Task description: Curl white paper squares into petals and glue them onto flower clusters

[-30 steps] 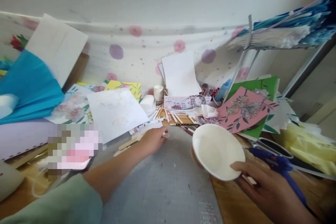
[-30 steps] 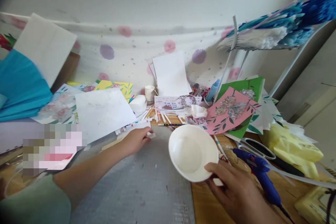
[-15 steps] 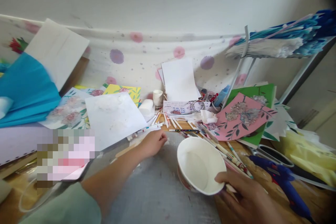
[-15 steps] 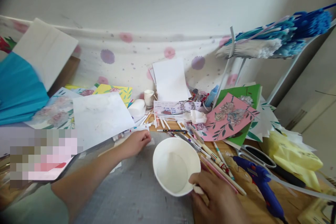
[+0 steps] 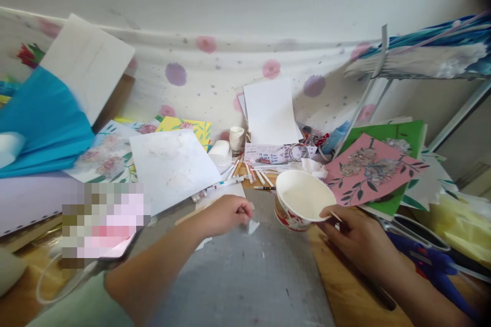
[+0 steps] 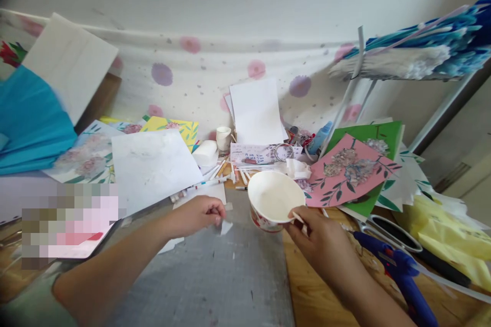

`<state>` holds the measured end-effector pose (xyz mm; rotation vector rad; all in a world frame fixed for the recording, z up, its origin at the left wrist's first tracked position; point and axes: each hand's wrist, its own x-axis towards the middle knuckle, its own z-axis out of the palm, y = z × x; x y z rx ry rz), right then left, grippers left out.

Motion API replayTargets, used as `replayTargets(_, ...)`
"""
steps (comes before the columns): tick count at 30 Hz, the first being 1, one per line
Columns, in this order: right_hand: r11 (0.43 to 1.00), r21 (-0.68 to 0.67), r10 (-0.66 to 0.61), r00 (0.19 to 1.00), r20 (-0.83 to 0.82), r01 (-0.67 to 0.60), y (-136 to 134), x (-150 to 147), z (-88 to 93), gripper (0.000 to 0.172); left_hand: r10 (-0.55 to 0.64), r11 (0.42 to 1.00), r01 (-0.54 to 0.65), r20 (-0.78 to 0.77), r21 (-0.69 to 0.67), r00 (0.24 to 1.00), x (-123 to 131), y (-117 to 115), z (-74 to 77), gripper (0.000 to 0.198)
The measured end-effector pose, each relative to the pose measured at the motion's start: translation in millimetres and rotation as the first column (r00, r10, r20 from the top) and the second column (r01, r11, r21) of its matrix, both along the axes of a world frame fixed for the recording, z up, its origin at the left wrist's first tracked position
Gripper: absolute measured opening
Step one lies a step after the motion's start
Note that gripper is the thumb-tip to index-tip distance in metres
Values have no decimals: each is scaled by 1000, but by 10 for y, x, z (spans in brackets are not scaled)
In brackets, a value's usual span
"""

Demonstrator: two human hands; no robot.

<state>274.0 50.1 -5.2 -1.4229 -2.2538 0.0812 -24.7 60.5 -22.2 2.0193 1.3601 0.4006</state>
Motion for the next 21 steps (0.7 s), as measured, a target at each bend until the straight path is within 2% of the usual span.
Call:
replayTargets(3,998,13,-64,998,6,64,213,-2,-5,19,-44,997,50,-102,63,994,-4,18,-34,34)
replayTargets(5,991,42,-131,991,12,131,382,26,-18,18,10,984,22,-176,178,984,29,21,-49,40)
replayTargets(7,977,72,-203,979,17,201,568,78,-22,18,67,960,4,-242,280,968,82,30,-83,37)
replayTargets(10,954,103,-287,957,36,282,825,158,8,20,65,940,55,-335,338,940,172,64,-186,23)
replayTargets(13,927,144,-356,933,51,346,934,113,68,34,59,925,99,-395,366,917,247,109,-301,18)
replayTargets(15,918,172,-371,926,64,356,903,-66,92,40,51,919,119,-413,376,909,286,121,-340,21)
replayTargets(16,927,174,-351,933,82,333,872,-207,90,37,42,917,130,-416,376,909,304,112,-342,21)
replayTargets(19,990,65,-134,972,192,123,830,-776,14,25,-21,913,182,-404,364,915,357,1,-284,16)
replayTargets(21,998,-32,-43,974,224,52,907,-1178,-75,24,-73,908,219,-380,358,922,380,-130,-215,14)
